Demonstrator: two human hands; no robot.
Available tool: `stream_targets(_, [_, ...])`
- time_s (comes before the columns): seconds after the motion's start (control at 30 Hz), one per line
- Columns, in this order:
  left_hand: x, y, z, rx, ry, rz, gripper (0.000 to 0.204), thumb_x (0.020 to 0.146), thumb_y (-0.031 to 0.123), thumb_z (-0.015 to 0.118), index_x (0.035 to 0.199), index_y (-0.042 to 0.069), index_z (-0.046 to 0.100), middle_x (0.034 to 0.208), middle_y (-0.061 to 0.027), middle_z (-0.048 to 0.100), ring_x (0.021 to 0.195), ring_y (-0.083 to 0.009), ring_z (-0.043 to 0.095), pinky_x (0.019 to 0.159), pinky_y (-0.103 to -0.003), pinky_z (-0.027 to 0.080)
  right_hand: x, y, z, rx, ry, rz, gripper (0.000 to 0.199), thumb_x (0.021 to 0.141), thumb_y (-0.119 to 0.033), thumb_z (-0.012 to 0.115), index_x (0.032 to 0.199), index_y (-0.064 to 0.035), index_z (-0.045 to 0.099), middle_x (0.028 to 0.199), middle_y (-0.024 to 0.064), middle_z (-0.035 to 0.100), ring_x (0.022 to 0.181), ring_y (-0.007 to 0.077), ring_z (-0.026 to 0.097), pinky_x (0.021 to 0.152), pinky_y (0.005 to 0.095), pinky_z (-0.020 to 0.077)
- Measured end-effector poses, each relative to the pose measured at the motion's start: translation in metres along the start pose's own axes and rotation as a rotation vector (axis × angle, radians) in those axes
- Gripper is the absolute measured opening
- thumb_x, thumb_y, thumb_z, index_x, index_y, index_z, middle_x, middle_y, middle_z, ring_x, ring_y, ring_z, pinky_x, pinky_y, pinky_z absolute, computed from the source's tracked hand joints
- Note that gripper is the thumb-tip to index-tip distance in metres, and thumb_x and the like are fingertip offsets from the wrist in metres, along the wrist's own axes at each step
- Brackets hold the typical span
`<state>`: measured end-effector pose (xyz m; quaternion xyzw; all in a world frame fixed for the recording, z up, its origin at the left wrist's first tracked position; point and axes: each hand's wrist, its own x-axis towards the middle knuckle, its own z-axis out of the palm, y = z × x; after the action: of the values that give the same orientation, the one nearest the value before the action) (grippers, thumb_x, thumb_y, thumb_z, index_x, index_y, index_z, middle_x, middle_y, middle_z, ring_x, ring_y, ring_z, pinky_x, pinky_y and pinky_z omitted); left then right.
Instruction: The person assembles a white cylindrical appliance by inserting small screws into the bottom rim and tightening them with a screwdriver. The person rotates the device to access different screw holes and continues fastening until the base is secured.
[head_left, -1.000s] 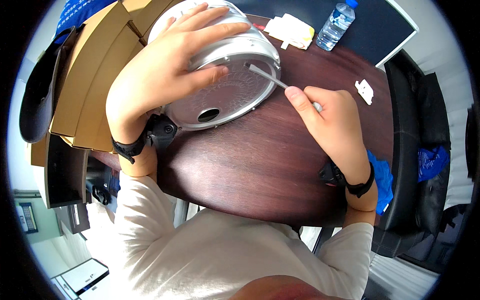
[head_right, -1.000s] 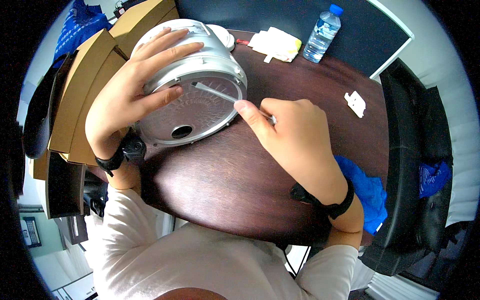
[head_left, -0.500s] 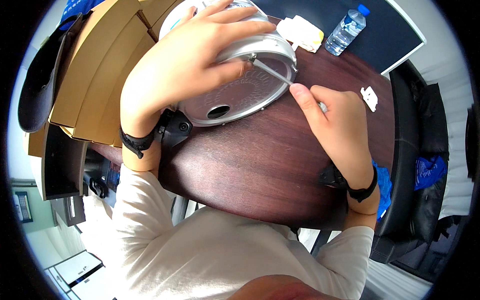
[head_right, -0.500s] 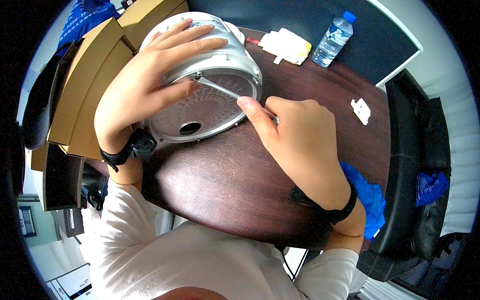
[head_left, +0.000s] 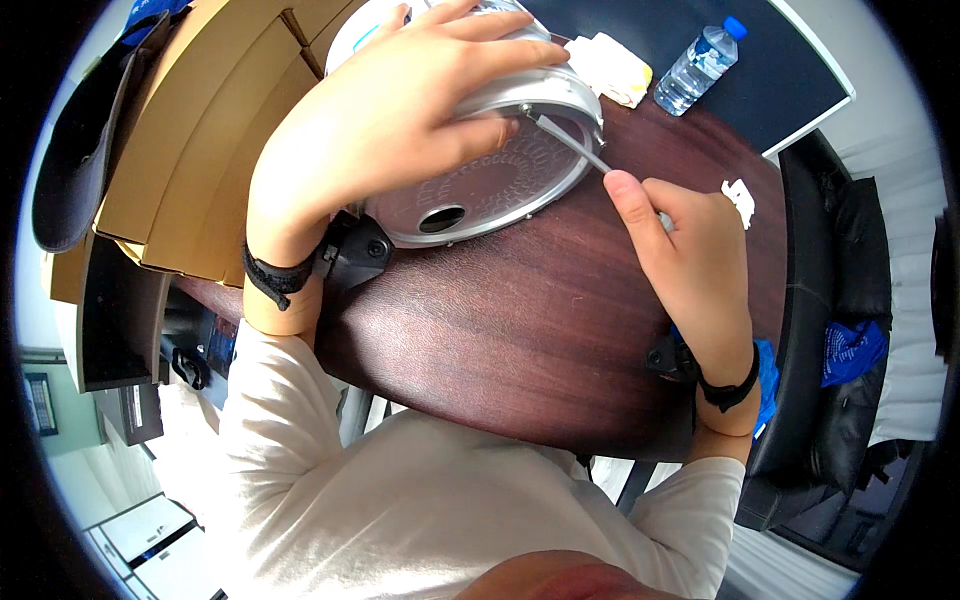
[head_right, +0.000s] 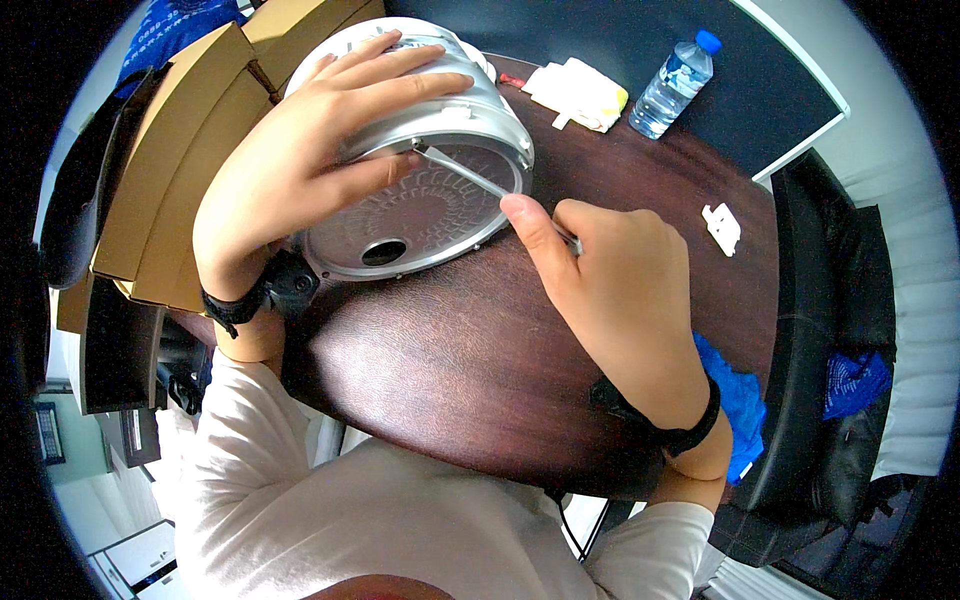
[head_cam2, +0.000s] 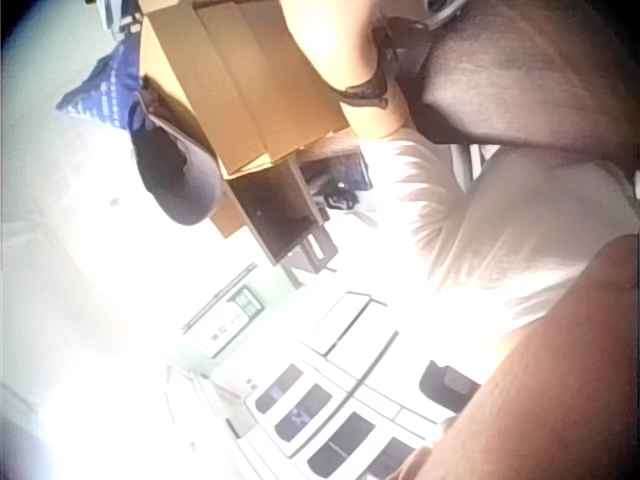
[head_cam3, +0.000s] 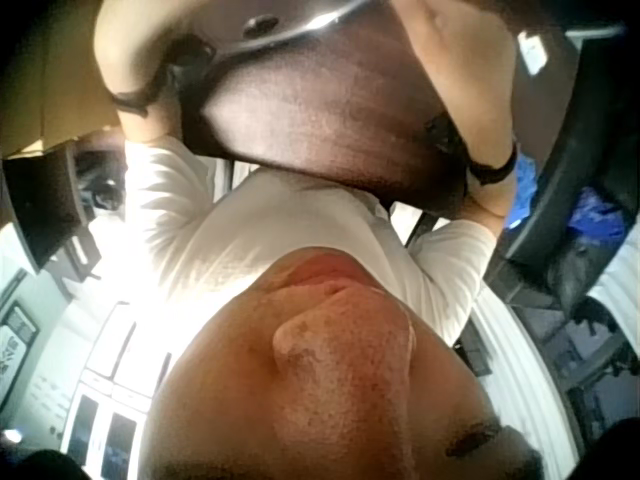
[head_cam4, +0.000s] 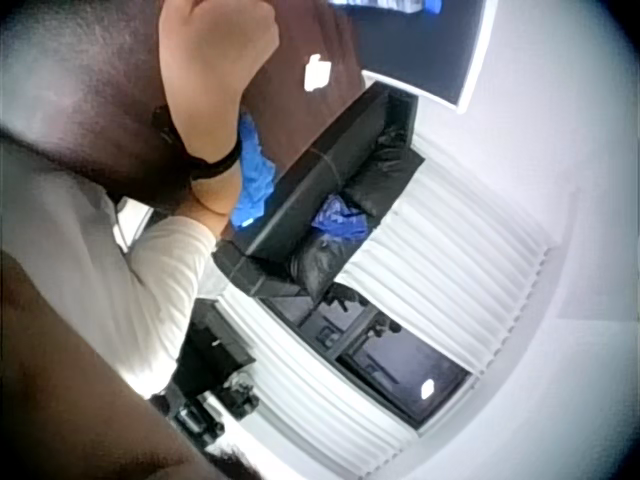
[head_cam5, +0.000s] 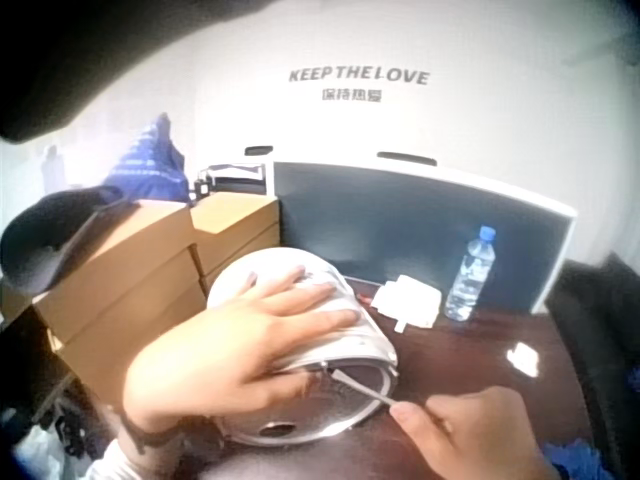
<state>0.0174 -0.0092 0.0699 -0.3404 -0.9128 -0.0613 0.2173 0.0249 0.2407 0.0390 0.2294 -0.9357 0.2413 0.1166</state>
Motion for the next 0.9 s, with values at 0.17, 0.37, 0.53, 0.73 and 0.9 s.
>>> stream_targets(0.17, [-0.001, -0.001, 0.002, -0.009, 0.005, -0.010, 0.058, 0.078, 0.014, 0.063, 0.135, 0.011, 0.053, 0.140, -0.0181, 0.049, 0.135, -0.0392, 0.038, 0.114, -0.050, 0.021, 0.000, -0.003, -0.001, -0.039, -0.006, 0.017, 0.054, 0.091, -0.044, 0.061, 0.055, -0.0033, 0.056, 0.049, 0.0177, 0.048, 0.042, 0.0341, 0.052, 0.042, 0.0399, 0.0360])
stream_targets(0.37, [-0.001, 0.009, 0.003, 0.016, 0.052, -0.060, 0.057, 0.078, 0.013, 0.065, 0.134, 0.012, 0.054, 0.139, -0.0182, 0.050, 0.134, -0.0415, 0.038, 0.113, -0.051, 0.024, -0.001, -0.006, -0.002, -0.065, 0.036, 0.000, 0.054, 0.092, -0.043, 0.060, 0.056, -0.0033, 0.057, 0.050, 0.0180, 0.049, 0.044, 0.0357, 0.054, 0.042, 0.0412, 0.0366])
stream_targets(0.53, [0.001, 0.014, 0.009, 0.015, 0.102, -0.119, 0.055, 0.078, 0.012, 0.066, 0.132, 0.013, 0.056, 0.137, -0.0179, 0.052, 0.132, -0.0422, 0.040, 0.112, -0.050, 0.029, 0.002, -0.004, -0.005, -0.081, 0.021, 0.006, 0.054, 0.092, -0.043, 0.059, 0.057, -0.0029, 0.058, 0.052, 0.0194, 0.050, 0.047, 0.0372, 0.054, 0.043, 0.0417, 0.0374])
stream_targets(0.73, [0.001, 0.025, 0.016, 0.080, 0.165, -0.220, 0.053, 0.079, 0.013, 0.066, 0.131, 0.014, 0.057, 0.135, -0.0164, 0.054, 0.130, -0.0462, 0.042, 0.109, -0.052, 0.034, 0.009, 0.004, -0.003, 0.188, -0.210, 0.135, 0.063, 0.096, -0.050, 0.050, 0.056, -0.0019, 0.057, 0.048, 0.0184, 0.048, 0.042, 0.0316, 0.052, 0.043, 0.0394, 0.0379])
stream_targets(0.9, [0.005, 0.032, 0.018, 0.109, 0.158, -0.276, 0.055, 0.079, 0.015, 0.066, 0.133, 0.015, 0.055, 0.135, -0.0158, 0.054, 0.129, -0.0466, 0.043, 0.105, -0.057, 0.035, 0.000, 0.013, 0.020, 1.026, -0.694, 0.443, 0.066, 0.100, -0.058, 0.034, 0.057, -0.0087, 0.045, 0.044, 0.0038, 0.041, 0.036, 0.0161, 0.042, 0.038, 0.0304, 0.0361])
